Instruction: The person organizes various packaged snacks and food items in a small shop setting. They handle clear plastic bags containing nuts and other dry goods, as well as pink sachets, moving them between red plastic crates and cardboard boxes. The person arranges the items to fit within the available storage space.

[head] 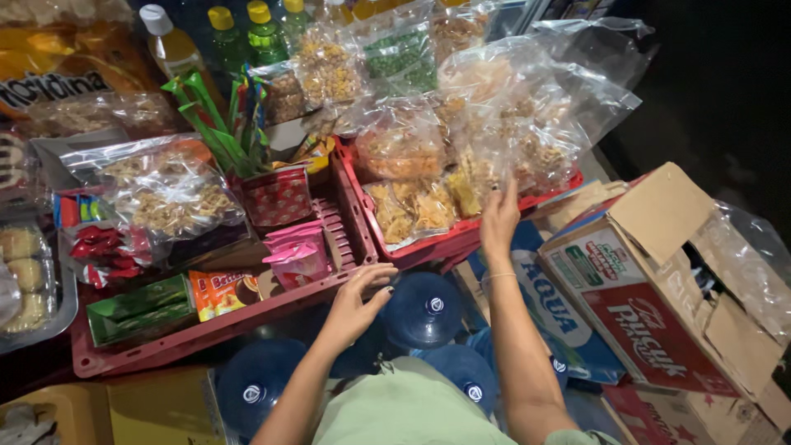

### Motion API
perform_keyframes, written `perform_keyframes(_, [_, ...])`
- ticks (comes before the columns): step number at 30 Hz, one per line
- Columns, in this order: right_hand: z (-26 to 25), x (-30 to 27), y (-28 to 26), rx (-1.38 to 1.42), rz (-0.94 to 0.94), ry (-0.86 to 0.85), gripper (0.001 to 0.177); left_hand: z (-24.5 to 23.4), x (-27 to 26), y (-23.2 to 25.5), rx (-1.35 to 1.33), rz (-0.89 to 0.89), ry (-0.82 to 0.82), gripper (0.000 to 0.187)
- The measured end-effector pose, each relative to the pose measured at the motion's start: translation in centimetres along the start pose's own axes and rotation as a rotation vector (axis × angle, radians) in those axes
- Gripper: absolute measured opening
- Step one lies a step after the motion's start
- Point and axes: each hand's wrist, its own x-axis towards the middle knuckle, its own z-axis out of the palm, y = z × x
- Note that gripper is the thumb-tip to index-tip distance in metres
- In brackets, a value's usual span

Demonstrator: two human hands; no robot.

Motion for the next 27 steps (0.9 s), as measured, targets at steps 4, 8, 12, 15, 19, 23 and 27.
perform_keyframes(4, [-2.0,-0.8,-0.5,0.459,-0.215,0.012,0.046,1.4,1.8,-1.2,-0.076,-0.038,-0.045,0.036])
perform_keyframes(8, [-5.1,-5.2,-7.0,0.984,-0.044,-0.113,0.051,4.7,5.5,-0.7,-0.240,-0.008,-0.143,0.041])
perform_keyframes(12, [-7.3,-8.4,-12.1,1.102,0.001,-0.179,0.054,8.4,9.6,2.1,-0.716,-0.181,-0.249,0.064])
perform_keyframes(15, [-7.9,-10.0,-12.8,1.120,0.055,-0.172,0.060,10.6,11.0,4.5,-1.094,-0.157,-0.340,0.065])
perform_keyframes(19, [-9.2,-11.1,-11.9,0.933,-0.046,-0.119,0.068,12.0,10.6,6.1,-1.171,-0.114,-0.375,0.062])
perform_keyframes(23, [-12.1,-12.1,-12.4,0.534,-0.232,-0.066,0.068,14.1,10.0,6.1,-1.226,-0.255,-0.349,0.057])
perform_keyframes(27, [-15.1,-13.0,-14.1,0.488,-0.188,0.011,0.078,15.0,10.1,5.4,-1.246,-0.170,-0.384,0.055])
